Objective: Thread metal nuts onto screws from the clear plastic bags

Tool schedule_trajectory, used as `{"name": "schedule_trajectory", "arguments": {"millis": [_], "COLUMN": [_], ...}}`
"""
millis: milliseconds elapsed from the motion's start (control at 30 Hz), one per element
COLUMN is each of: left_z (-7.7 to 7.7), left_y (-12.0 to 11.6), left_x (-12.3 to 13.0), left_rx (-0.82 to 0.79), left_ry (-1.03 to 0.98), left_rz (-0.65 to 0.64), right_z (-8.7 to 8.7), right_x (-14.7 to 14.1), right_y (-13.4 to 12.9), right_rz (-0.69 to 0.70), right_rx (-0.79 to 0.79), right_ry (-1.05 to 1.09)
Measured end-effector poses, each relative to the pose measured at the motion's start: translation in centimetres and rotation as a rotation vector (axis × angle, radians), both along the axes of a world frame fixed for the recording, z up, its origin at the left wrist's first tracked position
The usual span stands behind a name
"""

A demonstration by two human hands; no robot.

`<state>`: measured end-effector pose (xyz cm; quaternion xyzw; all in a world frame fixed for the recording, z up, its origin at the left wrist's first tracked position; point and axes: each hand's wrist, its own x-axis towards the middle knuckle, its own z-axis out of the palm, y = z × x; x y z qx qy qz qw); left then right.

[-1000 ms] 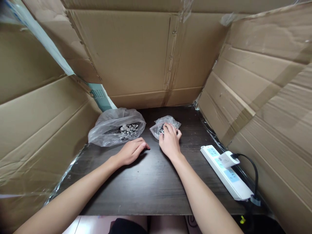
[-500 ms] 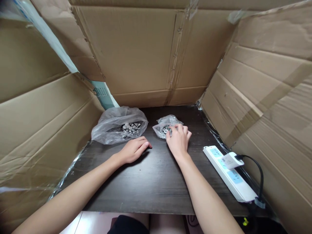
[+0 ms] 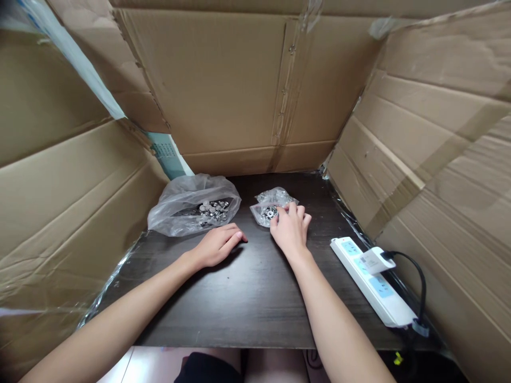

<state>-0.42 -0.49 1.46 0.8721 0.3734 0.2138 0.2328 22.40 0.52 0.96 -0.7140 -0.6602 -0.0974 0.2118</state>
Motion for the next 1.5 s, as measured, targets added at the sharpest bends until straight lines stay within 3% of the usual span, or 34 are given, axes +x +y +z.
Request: {"name": "schedule_trajectory", "arguments": {"millis": [267,667,767,867,967,1067,1233,1367,1500], "left_z": [0.1,0.0,-0.2,-0.7,-1.1,-1.2,-1.3,-1.4,-1.6], "left_y": [0.0,0.0,-0.1,0.0,0.2,0.6,1.3,1.3,1.1], "left_x": [0.0,0.1,0.4,0.9,1.3,1.3,0.9,1.0,1.1], "left_rx": [-0.008,-0.012,-0.058,-0.271,-0.461,-0.518,-0.567,-0.574,-0.555], "left_ry": [0.000,-0.043,-0.147,-0.377,-0.603,-0.671,-0.700,-0.716,-0.710], "left_rz": [-0.001,0.020,0.071,0.153,0.182,0.175,0.217,0.288,0.267], "right_z": [0.0,-0.6,-0.2,0.1,0.0,-0.1,0.3,0.7,0.1], "right_x": [-0.2,0.1,-0.1,-1.1,-2.8,-4.2,-3.9,-1.7,0.4], "right_y": [0.0,0.5,0.4,-0.3,-1.4,-2.2,-1.8,-0.8,0.2], "right_rz": [-0.002,0.206,0.339,0.556,0.760,0.880,0.793,0.572,0.320], "right_rx": [0.027,0.168,0.234,0.294,0.296,0.255,0.262,0.332,0.231], "right_ry": [0.013,0.075,0.159,0.278,0.379,0.408,0.520,0.589,0.541]}}
